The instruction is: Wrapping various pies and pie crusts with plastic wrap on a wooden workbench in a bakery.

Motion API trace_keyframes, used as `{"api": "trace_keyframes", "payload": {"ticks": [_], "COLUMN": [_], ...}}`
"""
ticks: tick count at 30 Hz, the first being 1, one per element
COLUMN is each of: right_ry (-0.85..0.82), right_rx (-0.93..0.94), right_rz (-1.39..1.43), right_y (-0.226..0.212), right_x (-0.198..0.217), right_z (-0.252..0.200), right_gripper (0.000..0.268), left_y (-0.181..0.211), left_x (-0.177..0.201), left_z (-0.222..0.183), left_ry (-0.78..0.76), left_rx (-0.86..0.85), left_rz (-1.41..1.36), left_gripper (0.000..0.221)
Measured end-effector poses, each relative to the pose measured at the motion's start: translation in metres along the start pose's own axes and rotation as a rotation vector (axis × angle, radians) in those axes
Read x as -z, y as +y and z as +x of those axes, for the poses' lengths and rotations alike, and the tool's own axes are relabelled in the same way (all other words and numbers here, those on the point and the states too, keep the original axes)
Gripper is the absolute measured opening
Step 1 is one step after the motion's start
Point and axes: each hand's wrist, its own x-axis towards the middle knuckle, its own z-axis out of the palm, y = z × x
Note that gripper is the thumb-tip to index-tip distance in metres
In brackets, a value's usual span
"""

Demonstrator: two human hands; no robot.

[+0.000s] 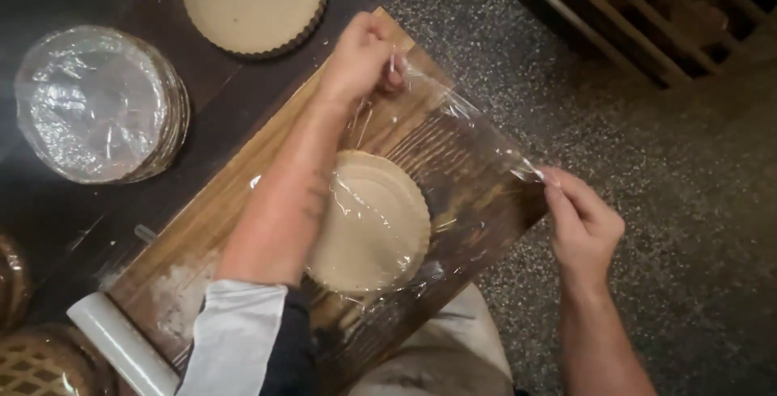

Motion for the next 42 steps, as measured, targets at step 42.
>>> {"api": "trace_keyframes", "payload": {"ticks": [42], "right_ry": [-0.955], "right_rx": [0.098], "right_rz": [-0.687], "right_y": [-0.039], "right_x": [-0.255], "right_z": [0.115], "right_gripper": [0.019], "left_y": [-0.171], "left_x": [-0.025], "left_z": [-0.198], "left_ry": [0.668], "left_rx": [-0.646], "left_rz": [0.685], "left_gripper": [0.049]}}
